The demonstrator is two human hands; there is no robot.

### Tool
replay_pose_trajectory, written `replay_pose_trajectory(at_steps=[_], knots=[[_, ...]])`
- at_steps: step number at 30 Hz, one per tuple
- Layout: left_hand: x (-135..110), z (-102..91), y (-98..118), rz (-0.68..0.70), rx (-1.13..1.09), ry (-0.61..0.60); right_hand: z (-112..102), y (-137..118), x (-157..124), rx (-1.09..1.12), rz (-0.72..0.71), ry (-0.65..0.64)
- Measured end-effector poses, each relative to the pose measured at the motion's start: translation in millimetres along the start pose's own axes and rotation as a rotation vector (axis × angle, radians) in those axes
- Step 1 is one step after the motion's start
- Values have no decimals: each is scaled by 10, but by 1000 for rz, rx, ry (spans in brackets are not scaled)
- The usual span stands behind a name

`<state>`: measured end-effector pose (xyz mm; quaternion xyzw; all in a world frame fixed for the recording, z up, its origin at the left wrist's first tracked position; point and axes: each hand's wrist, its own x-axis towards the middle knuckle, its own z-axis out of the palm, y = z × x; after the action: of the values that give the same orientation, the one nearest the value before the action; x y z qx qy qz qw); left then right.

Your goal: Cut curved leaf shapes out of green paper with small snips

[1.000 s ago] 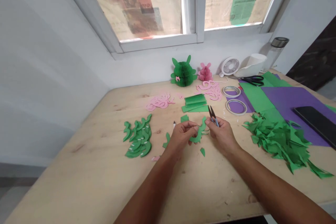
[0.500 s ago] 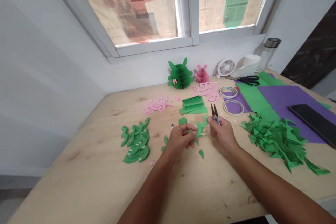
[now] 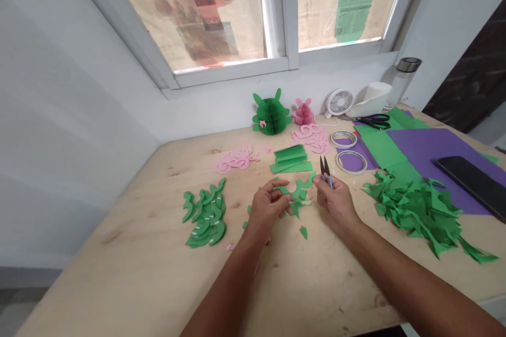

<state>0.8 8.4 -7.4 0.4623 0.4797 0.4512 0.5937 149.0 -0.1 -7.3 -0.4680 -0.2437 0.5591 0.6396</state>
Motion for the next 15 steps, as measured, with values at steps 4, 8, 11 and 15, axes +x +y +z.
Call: replay_pose_trajectory(at_steps=[4, 8, 11, 15], knots=[[18, -14, 2, 57, -28, 57, -9, 36, 13, 26, 18, 12], [23, -18, 16, 80, -59, 121, -4, 54, 9, 10, 17, 15], [23, -17, 16, 83, -83, 126, -2, 62, 4, 2, 19, 6], [23, -18, 3, 45, -116, 86, -5, 78, 2, 20, 32, -10]])
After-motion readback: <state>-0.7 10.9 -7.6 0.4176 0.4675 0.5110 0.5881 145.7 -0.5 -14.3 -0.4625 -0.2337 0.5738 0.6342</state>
